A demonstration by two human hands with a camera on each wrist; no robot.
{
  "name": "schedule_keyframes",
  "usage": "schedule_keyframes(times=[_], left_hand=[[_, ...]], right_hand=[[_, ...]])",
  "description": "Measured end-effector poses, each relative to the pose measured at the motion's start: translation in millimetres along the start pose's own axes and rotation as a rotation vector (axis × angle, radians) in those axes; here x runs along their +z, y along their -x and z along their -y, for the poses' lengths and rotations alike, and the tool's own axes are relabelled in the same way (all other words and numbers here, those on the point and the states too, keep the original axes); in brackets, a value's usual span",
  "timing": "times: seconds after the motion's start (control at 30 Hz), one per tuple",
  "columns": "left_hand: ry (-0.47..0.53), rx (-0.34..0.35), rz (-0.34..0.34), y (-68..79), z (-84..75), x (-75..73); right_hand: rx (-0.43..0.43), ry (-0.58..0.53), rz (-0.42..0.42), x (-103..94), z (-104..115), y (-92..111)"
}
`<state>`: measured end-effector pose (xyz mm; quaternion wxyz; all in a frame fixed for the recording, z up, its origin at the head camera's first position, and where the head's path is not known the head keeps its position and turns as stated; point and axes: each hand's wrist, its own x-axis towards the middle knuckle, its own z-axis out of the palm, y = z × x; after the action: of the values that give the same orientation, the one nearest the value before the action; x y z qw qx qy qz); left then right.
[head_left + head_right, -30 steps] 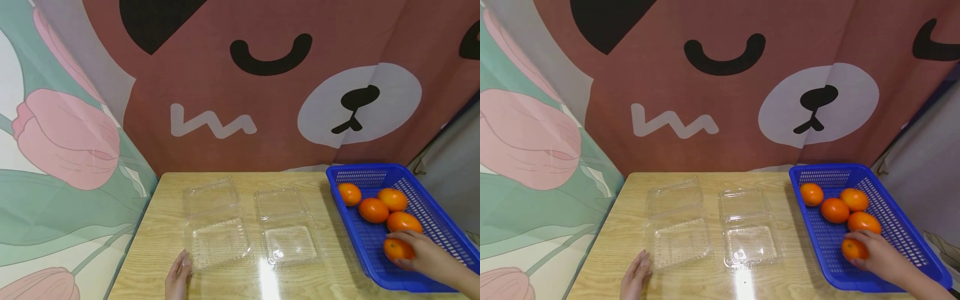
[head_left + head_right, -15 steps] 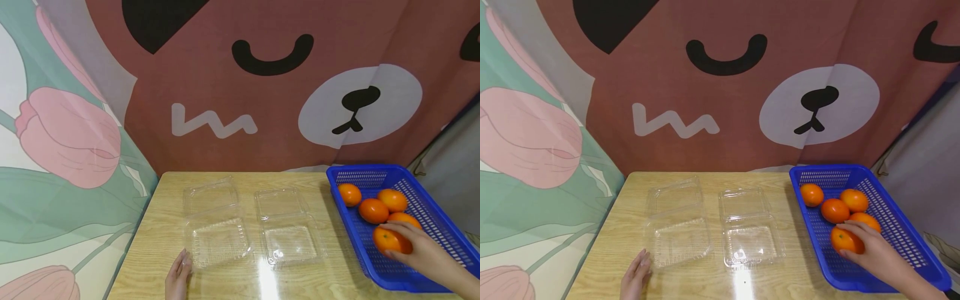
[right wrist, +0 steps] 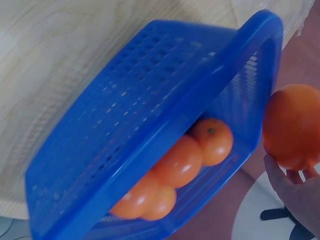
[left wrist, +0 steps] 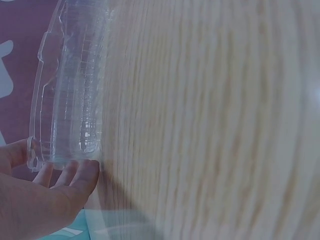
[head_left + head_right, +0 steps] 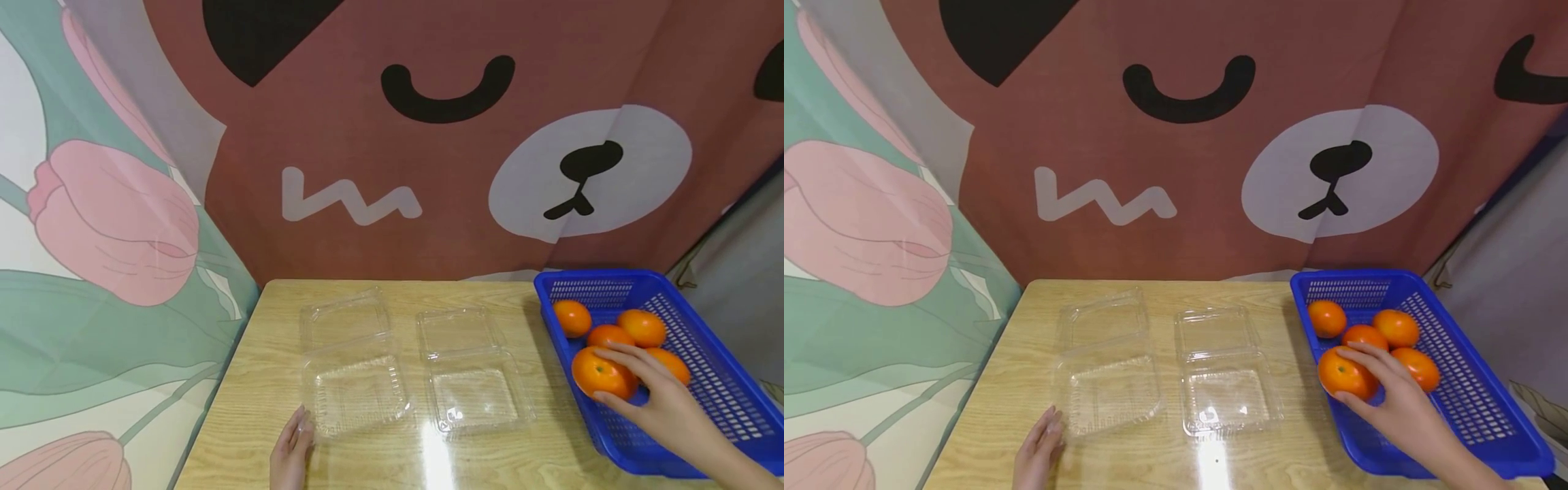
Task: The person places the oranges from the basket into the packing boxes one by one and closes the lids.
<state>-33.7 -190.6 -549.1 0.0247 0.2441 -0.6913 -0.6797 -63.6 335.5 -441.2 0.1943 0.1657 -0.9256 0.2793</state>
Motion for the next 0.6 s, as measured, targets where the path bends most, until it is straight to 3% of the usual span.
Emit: schedule_keyframes(times=[0.27,0.6], left_hand=[[-0.053,0.014,0.002,-0.1,-1.2,-1.0],[-0.059,0.003,-0.009,0.4,-1.8,-1.0]], right_hand=[[0.123,-0.111,0.053,18.7,31,-15],[0.097,-0.233,0.090,51.9,62,-33]])
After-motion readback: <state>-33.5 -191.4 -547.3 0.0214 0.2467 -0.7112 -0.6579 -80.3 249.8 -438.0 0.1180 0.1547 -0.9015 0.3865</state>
